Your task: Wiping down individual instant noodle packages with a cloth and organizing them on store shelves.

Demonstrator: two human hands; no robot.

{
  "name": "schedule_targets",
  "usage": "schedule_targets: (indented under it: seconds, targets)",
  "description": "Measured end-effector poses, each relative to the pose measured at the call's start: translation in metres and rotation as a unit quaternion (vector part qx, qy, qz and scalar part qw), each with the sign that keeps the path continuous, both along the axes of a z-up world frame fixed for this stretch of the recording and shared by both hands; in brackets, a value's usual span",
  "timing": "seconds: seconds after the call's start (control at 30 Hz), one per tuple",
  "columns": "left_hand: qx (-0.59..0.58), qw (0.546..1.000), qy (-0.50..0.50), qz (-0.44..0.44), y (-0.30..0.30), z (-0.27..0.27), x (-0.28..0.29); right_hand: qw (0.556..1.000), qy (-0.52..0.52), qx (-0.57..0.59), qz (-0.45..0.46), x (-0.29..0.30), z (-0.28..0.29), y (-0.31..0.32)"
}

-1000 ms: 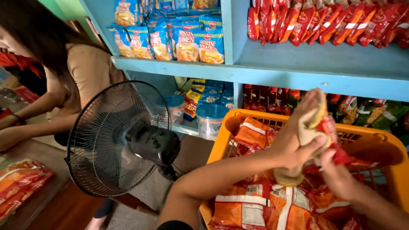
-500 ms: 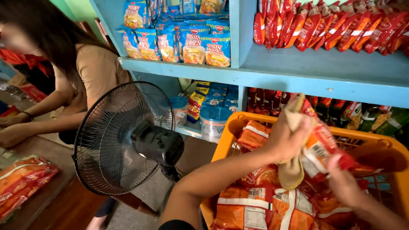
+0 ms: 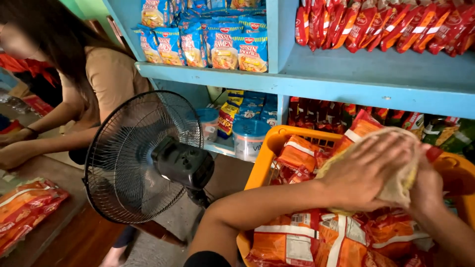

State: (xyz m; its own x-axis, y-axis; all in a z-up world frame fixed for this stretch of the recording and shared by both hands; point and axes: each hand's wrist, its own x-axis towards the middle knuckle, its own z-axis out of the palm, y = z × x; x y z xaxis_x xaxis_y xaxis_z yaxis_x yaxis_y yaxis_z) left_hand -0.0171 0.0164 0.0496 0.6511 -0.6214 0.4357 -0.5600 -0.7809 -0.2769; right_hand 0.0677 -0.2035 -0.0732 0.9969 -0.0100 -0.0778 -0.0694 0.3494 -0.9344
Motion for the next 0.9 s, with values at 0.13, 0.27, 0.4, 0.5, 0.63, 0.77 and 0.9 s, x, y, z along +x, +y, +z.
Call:
schedule_targets:
  seconds: [0.13,0.27,0.4,0.5,0.63,0.77,0.9]
  targets:
    - [0.055,0.997,-0.015,-0.058,0.002,0.011,-0.006,0.971,-0.093,-0.199,-0.098,0.015,-0.009,-0.016]
    - [0.108,0.994,0.01,-0.02,0.007,0.017,0.003,0.985,-0.077,-0.101,-0.117,-0.015,0.036,0.008]
    - [-0.338,0.896,-0.023,-0.286,0.009,0.002,0.017,0.989,-0.124,0.014,-0.079,-0.017,0.037,0.014]
    - [0.103,0.994,0.031,0.034,0.015,0.052,-0.018,0.99,-0.123,0.0,-0.074,-0.021,0.042,0.012]
    - [0.1,0.994,0.034,-0.014,0.008,0.036,-0.02,0.995,-0.078,0.057,-0.012,-0.04,0.069,0.024]
    - [0.096,0.99,-0.04,-0.095,-0.002,-0.001,-0.004,0.976,-0.143,-0.157,-0.047,-0.034,0.052,0.018]
    - [0.07,0.988,-0.004,-0.141,0.006,0.018,0.006,0.902,-0.212,-0.367,-0.086,-0.024,0.028,0.003]
